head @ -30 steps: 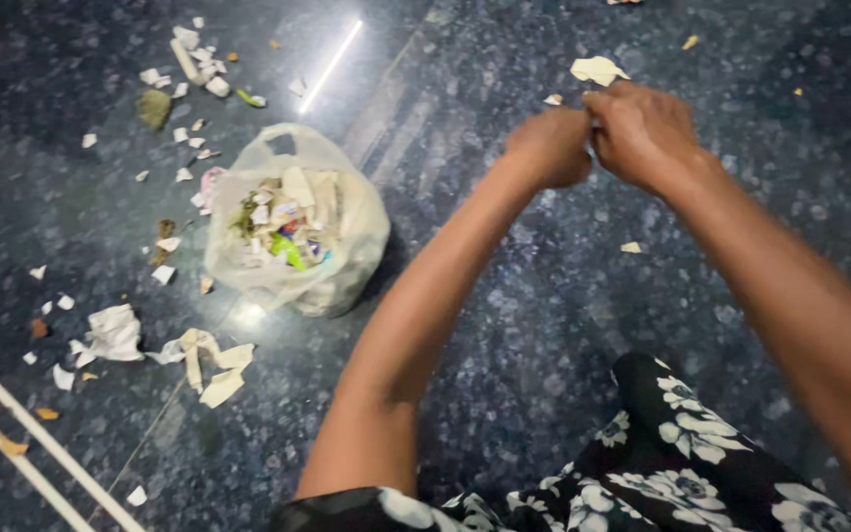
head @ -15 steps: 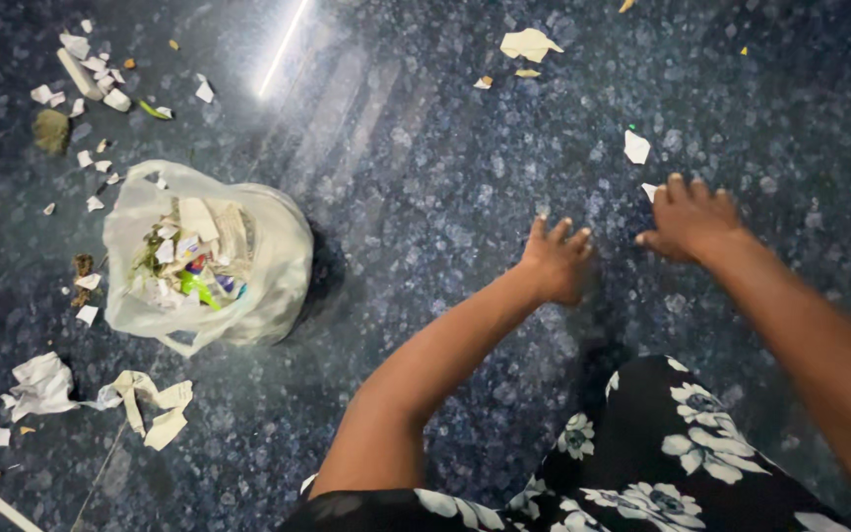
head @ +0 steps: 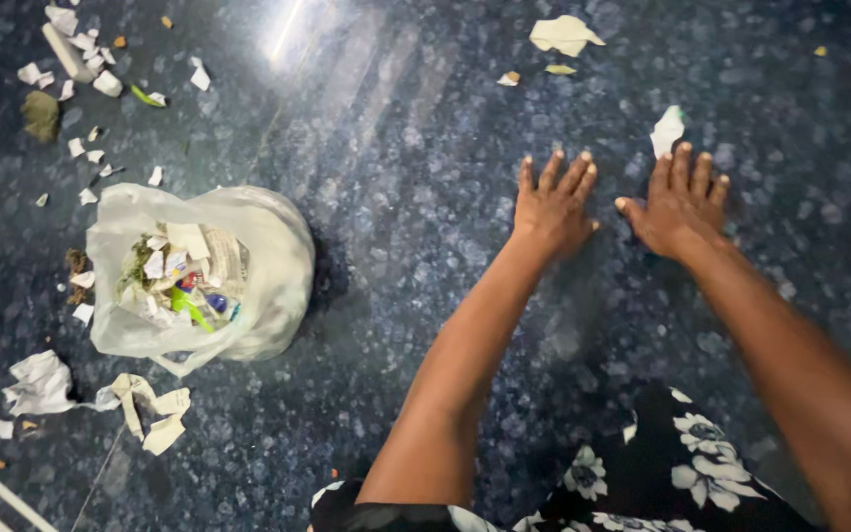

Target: The person kneels on a dark tiled floor and uses both hands to pick up scattered paper scraps, wrappers, and small debris, placing them into a white plastic bag. The person repeatedly gathers debris from the floor and adds it to the bag throughout the clip.

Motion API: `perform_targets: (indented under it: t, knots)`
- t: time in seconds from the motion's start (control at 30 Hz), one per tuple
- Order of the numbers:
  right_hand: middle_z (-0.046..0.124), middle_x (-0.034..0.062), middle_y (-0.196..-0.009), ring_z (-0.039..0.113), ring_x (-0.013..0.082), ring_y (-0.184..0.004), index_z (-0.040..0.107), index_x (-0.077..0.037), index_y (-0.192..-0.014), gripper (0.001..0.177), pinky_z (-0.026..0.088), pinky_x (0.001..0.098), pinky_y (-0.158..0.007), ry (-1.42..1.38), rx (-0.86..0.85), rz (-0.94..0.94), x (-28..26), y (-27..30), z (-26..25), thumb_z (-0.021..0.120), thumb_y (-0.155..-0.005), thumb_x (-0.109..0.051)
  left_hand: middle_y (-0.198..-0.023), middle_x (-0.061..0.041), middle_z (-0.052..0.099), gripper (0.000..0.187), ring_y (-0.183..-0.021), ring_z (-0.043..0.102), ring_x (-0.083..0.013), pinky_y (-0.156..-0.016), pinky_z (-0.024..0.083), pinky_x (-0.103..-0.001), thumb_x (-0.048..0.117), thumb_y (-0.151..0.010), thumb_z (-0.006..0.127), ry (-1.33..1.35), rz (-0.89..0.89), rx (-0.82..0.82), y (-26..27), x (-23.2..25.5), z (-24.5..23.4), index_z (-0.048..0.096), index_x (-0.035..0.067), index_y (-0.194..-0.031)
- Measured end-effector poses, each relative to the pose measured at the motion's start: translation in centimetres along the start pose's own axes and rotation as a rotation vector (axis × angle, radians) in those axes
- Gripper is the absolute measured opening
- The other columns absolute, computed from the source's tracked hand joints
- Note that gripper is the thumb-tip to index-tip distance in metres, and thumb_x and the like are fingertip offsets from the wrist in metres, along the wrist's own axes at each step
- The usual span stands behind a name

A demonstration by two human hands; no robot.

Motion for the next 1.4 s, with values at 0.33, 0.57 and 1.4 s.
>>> perform_targets:
  t: [0.33,0.57,1.4]
  knots:
    - [0.023,0.0229,-0.173,0.018,0.0472,-0.159,0.038,-0.005,-0.161,0.074,0.017,0.0685,-0.123,-0.046,0.3,-0.541,-10.2,-7.9,-2.7,0.057,-0.101,-0.045,-0.17,-0.004,0.01,0.088,-0.157,0.01,-0.0409,-0.118,0.014,-0.075,0.064,-0.085,0.067,0.11,-0.281,0.101,-0.3,-13.1,-3.7,0.026,0.038,-0.159]
    - [0.027,0.0323,-0.165,0.025,0.0524,-0.15,0.036,-0.008,-0.166,0.088,0.026,0.0646,-0.115,-0.146,0.213,-0.45,-10.9,-16.3,-6.1,0.069,-0.091,-0.04,-0.172,-0.004,0.008,0.097,-0.143,0.026,-0.0597,-0.091,0.048,-0.075,0.053,-0.07,0.085,0.038,-0.314,0.054,-2.9,-13.2,-6.3,0.036,0.041,-0.153]
    - [0.075,0.0099,-0.095,0.07,0.0192,-0.082,0.077,-0.003,-0.109,0.019,0.056,0.0349,-0.076,-0.759,0.171,-0.416,-20.1,-7.7,-4.8,0.077,-0.097,-0.017,-0.165,-0.017,0.03,0.094,-0.136,0.049,-0.0436,-0.108,0.045,-0.056,0.03,-0.072,0.081,0.505,-0.226,0.297,6.1,-17.5,-6.4,0.035,0.017,-0.153]
Point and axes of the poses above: each hand's wrist, its own y-axis away from the middle knuckle, its own z-axis out of the palm, x = y × z, the point moved 2 cm from there along -y, towards the middle knuckle
